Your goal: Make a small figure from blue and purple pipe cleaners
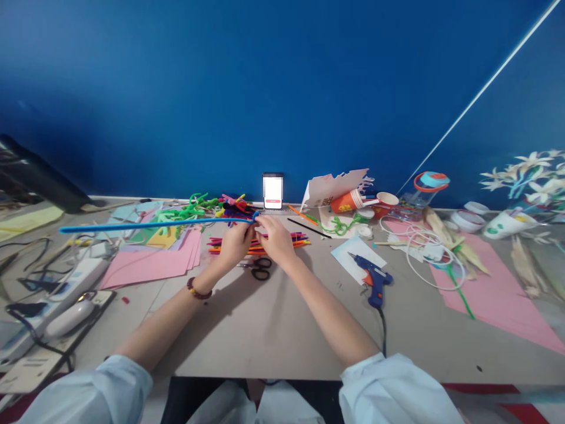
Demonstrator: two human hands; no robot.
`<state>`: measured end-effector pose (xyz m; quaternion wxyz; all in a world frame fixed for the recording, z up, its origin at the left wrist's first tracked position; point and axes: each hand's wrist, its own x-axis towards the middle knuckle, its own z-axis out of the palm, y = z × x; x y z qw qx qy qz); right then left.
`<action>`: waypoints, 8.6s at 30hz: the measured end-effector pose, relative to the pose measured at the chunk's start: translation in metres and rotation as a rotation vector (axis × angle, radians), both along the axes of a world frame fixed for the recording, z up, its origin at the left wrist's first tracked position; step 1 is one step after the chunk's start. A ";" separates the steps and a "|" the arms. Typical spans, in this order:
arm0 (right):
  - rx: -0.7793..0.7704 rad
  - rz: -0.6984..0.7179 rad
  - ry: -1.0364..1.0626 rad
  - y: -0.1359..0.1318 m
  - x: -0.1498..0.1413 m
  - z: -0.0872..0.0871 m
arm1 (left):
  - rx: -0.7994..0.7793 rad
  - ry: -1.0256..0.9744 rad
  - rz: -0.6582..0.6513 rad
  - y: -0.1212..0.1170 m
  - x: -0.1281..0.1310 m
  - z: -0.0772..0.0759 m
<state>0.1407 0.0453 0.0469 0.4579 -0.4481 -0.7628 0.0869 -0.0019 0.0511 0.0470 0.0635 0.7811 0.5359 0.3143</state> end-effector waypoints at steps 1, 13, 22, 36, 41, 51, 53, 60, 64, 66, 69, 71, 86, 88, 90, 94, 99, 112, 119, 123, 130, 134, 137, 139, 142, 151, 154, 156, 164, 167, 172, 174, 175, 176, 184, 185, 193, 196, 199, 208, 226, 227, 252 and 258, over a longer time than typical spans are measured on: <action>0.011 -0.012 -0.003 0.000 0.000 -0.001 | -0.009 -0.033 -0.012 -0.001 0.000 0.001; 0.130 -0.071 -0.027 0.008 0.012 -0.004 | -0.237 -0.577 -0.271 0.004 0.007 0.000; 0.093 -0.127 0.018 0.003 0.003 -0.003 | -0.154 -0.444 -0.152 0.002 0.005 0.000; -0.221 0.053 0.327 0.008 -0.007 -0.006 | 0.063 -0.016 0.006 0.000 -0.002 0.000; -0.489 0.152 0.444 0.013 -0.004 -0.008 | 0.086 0.074 0.038 0.003 -0.003 -0.005; -0.387 0.108 0.425 0.008 -0.009 -0.007 | 0.043 -0.144 -0.057 0.005 -0.005 0.002; -0.393 0.108 0.435 0.006 -0.008 -0.005 | 0.029 -0.206 -0.094 0.006 -0.004 0.001; -0.399 0.097 0.450 0.004 -0.007 -0.001 | 0.050 -0.263 -0.150 0.010 -0.004 -0.005; -0.388 0.094 0.448 0.004 -0.007 -0.002 | 0.058 -0.240 -0.140 0.010 -0.004 -0.005; -0.377 0.093 0.450 0.005 -0.007 -0.003 | 0.059 -0.240 -0.137 0.009 -0.004 -0.005; -0.364 0.103 0.459 0.005 -0.008 -0.003 | 0.052 -0.287 -0.144 0.009 -0.004 -0.003; -0.358 0.110 0.464 0.005 -0.009 -0.003 | 0.032 -0.329 -0.156 0.009 -0.004 -0.002; -0.084 0.091 0.201 0.002 -0.006 -0.002 | 0.041 -0.279 -0.075 0.009 -0.002 -0.005; -0.063 0.090 0.169 0.002 -0.005 -0.002 | 0.046 -0.242 -0.061 0.009 -0.002 -0.006; -0.050 0.082 0.143 0.002 -0.004 -0.001 | 0.067 -0.201 -0.056 0.009 -0.003 -0.007; -0.050 0.090 0.146 0.003 -0.002 -0.002 | 0.172 -0.057 -0.046 0.008 -0.005 -0.007; -0.312 0.216 0.368 0.007 -0.008 -0.010 | 0.187 0.147 0.030 0.006 -0.009 -0.009; -0.093 0.123 0.117 0.006 -0.002 -0.009 | 0.099 -0.031 -0.017 0.010 -0.007 -0.005; 0.006 0.035 0.030 0.000 -0.006 -0.005 | 0.063 -0.162 -0.106 0.011 -0.007 0.003; -0.004 0.021 0.063 0.000 -0.008 -0.008 | 0.108 -0.154 -0.148 0.010 -0.006 0.002; -0.006 0.015 0.093 0.000 -0.009 -0.008 | 0.062 -0.142 -0.094 0.008 -0.006 -0.002; -0.028 0.010 0.106 -0.004 -0.014 -0.009 | 0.070 -0.170 -0.089 0.007 -0.005 -0.005; -0.010 -0.016 0.090 -0.007 -0.018 -0.012 | 0.068 -0.204 -0.093 0.007 -0.004 -0.006; 0.012 -0.036 0.068 -0.009 -0.020 -0.013 | 0.065 -0.227 -0.104 0.008 -0.004 -0.006; 0.033 -0.050 0.035 -0.010 -0.020 -0.015 | 0.069 -0.247 -0.118 0.008 -0.004 -0.006; 0.088 -0.096 -0.010 -0.011 -0.023 -0.021 | 0.077 -0.286 -0.143 0.008 -0.003 -0.006; 0.096 -0.096 0.019 -0.012 -0.024 -0.022 | 0.067 -0.302 -0.141 0.008 -0.003 -0.007; 0.084 -0.090 0.050 -0.012 -0.025 -0.022 | 0.060 -0.318 -0.144 0.009 -0.003 -0.008; 0.060 -0.064 0.150 -0.011 -0.029 -0.027 | 0.080 -0.360 -0.174 0.007 -0.003 -0.006; 0.043 -0.050 0.181 -0.009 -0.028 -0.027 | 0.083 -0.356 -0.162 0.008 -0.003 -0.006; 0.010 0.007 0.195 -0.008 -0.020 -0.017 | 0.009 -0.371 -0.218 0.010 -0.006 -0.001; -0.015 0.019 0.246 -0.008 -0.018 -0.012 | -0.034 -0.389 -0.213 0.012 -0.007 0.002; -0.041 0.023 0.303 -0.009 -0.017 -0.009 | -0.055 -0.410 -0.194 0.013 -0.008 0.003; -0.075 0.025 0.377 -0.008 -0.017 -0.006 | -0.082 -0.439 -0.177 0.014 -0.010 0.004; -0.746 0.278 0.929 0.010 0.010 0.011 | -0.517 -0.594 -0.511 0.018 -0.015 0.010; -0.799 0.315 0.947 0.011 0.014 0.013 | -0.529 -0.578 -0.544 0.017 -0.015 0.011; -0.997 0.413 0.878 0.006 0.024 0.018 | -0.508 -0.496 -0.625 0.010 -0.013 0.017; -1.041 0.433 0.868 0.006 0.025 0.019 | -0.523 -0.501 -0.641 0.010 -0.013 0.018; -1.082 0.488 0.863 0.006 0.027 0.019 | -0.521 -0.467 -0.643 0.010 -0.014 0.019; -1.097 0.503 0.866 0.008 0.023 0.017 | -0.454 -0.404 -0.685 0.014 -0.021 0.023; -1.017 0.385 0.833 0.005 0.020 0.019 | -0.494 -0.406 -0.662 0.012 -0.021 0.022; -1.029 0.387 0.807 0.005 0.021 0.019 | -0.492 -0.397 -0.669 0.012 -0.021 0.022; -0.910 0.386 0.886 0.008 0.008 0.008 | -0.532 -0.475 -0.652 0.012 -0.018 0.021; -1.000 0.414 1.017 0.009 0.010 0.007 | -0.620 -0.600 -0.644 0.010 -0.014 0.020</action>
